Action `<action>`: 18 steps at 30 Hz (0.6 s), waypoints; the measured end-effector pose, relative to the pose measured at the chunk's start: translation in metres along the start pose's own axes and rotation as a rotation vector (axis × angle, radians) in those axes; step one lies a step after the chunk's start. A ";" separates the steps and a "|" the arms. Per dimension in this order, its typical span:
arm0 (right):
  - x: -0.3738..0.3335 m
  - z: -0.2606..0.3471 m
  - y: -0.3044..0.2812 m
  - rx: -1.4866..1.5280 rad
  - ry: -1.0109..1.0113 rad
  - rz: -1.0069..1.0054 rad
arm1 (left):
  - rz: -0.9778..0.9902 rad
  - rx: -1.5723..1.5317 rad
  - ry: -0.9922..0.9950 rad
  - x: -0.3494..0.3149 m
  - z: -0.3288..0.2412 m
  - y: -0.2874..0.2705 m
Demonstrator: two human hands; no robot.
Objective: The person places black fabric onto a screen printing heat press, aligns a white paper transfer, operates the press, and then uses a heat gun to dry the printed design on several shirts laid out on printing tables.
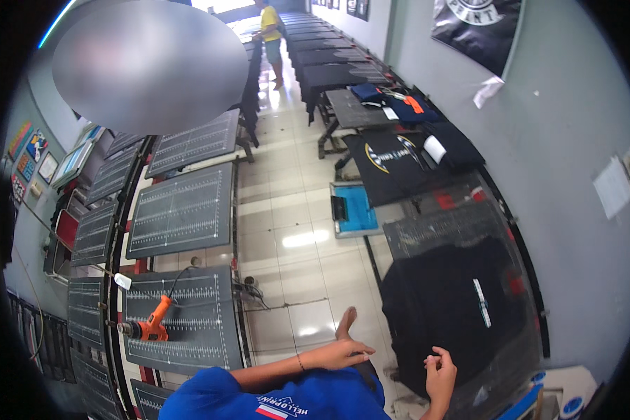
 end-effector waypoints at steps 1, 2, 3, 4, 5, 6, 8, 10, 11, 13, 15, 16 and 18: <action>0.028 0.003 0.010 -0.022 -0.025 0.053 | -0.003 -0.042 -0.056 0.005 0.007 -0.017; 0.057 0.006 0.023 -0.045 -0.049 0.107 | -0.035 -0.023 -0.051 0.012 0.016 -0.035; 0.089 0.015 0.040 -0.042 -0.081 0.159 | -0.068 -0.021 -0.092 0.016 0.027 -0.057; 0.124 0.030 0.054 -0.049 -0.118 0.209 | -0.106 -0.024 -0.125 0.021 0.035 -0.080; 0.161 0.046 0.069 -0.055 -0.156 0.258 | -0.144 -0.028 -0.158 0.027 0.043 -0.105; 0.198 0.067 0.088 -0.067 -0.208 0.318 | -0.206 -0.055 -0.235 0.030 0.045 -0.133; 0.263 0.121 0.127 -0.042 -0.295 0.390 | -0.323 -0.112 -0.376 0.038 0.051 -0.190; 0.327 0.189 0.168 -0.039 -0.392 0.477 | -0.466 -0.191 -0.476 0.046 0.058 -0.250; 0.354 0.222 0.193 -0.050 -0.433 0.546 | -0.541 -0.246 -0.531 0.044 0.063 -0.277; 0.409 0.265 0.247 -0.031 -0.519 0.710 | -0.696 -0.113 -0.477 0.048 0.071 -0.329; 0.442 0.312 0.301 -0.002 -0.586 0.882 | -0.843 -0.088 -0.472 0.044 0.084 -0.375; 0.459 0.334 0.324 0.013 -0.613 0.957 | -0.892 -0.125 -0.483 0.045 0.092 -0.397; 0.493 0.372 0.370 -0.024 -0.700 1.087 | -0.989 -0.238 -0.481 0.043 0.121 -0.444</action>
Point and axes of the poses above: each hand's wrist, its own x-axis towards the middle knuckle, its own y-axis out of the palm, z = x × y, the point moved 1 cm from there along x, towards the middle knuckle, and after that the axes turned 2 degrees about -x, right-handed, at the moved point
